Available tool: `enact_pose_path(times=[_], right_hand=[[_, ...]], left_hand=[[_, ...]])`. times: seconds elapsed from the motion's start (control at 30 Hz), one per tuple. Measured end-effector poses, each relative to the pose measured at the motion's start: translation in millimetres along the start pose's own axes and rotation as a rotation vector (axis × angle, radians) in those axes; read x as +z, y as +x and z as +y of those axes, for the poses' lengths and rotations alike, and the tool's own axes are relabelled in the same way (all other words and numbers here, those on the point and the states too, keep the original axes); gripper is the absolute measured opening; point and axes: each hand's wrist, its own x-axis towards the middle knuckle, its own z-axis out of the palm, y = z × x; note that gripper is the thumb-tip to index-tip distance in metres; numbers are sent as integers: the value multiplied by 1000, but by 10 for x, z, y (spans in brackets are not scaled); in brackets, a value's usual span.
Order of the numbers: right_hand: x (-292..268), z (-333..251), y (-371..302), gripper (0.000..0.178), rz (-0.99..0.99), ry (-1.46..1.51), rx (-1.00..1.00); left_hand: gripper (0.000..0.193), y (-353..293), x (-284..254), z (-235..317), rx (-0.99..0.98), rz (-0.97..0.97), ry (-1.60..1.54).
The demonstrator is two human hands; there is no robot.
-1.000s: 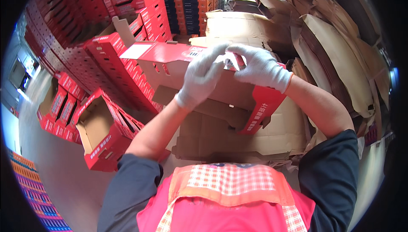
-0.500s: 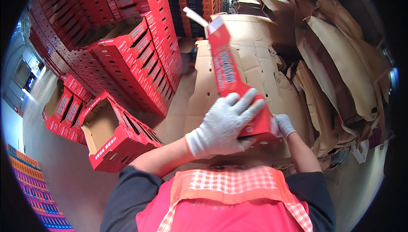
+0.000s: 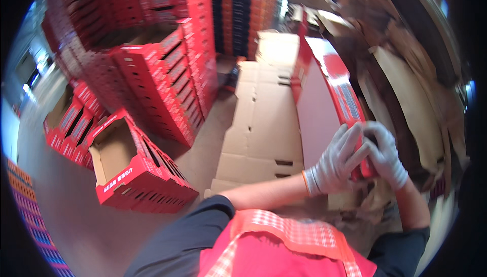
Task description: The person repeatedly picks up flat cardboard sheets, folds them into red rectangular boxes, and stacks the finished boxes on a growing pile. The process is continuous and repetitive throughout the clip.
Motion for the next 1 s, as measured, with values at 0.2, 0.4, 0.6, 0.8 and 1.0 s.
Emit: enact_pose_path(times=[0.2, 0.4, 0.6, 0.8, 1.0], right_hand=[[-66, -2, 144, 25, -364, 366, 549], [377, -27, 482, 26, -267, -333, -402], [890, -248, 811, 34, -310, 4, -624], [867, -123, 1799, 31, -124, 653, 545], [1585, 188, 1704, 28, -421, 156, -300]], left_hand=[[135, -349, 152, 160, -588, -121, -69], [109, -489, 318, 200, -790, -269, -41], [96, -481, -200, 195, -898, -349, -541], [128, -400, -587, 296, -836, 39, -590], [88, -396, -896, 467, -893, -495, -234]])
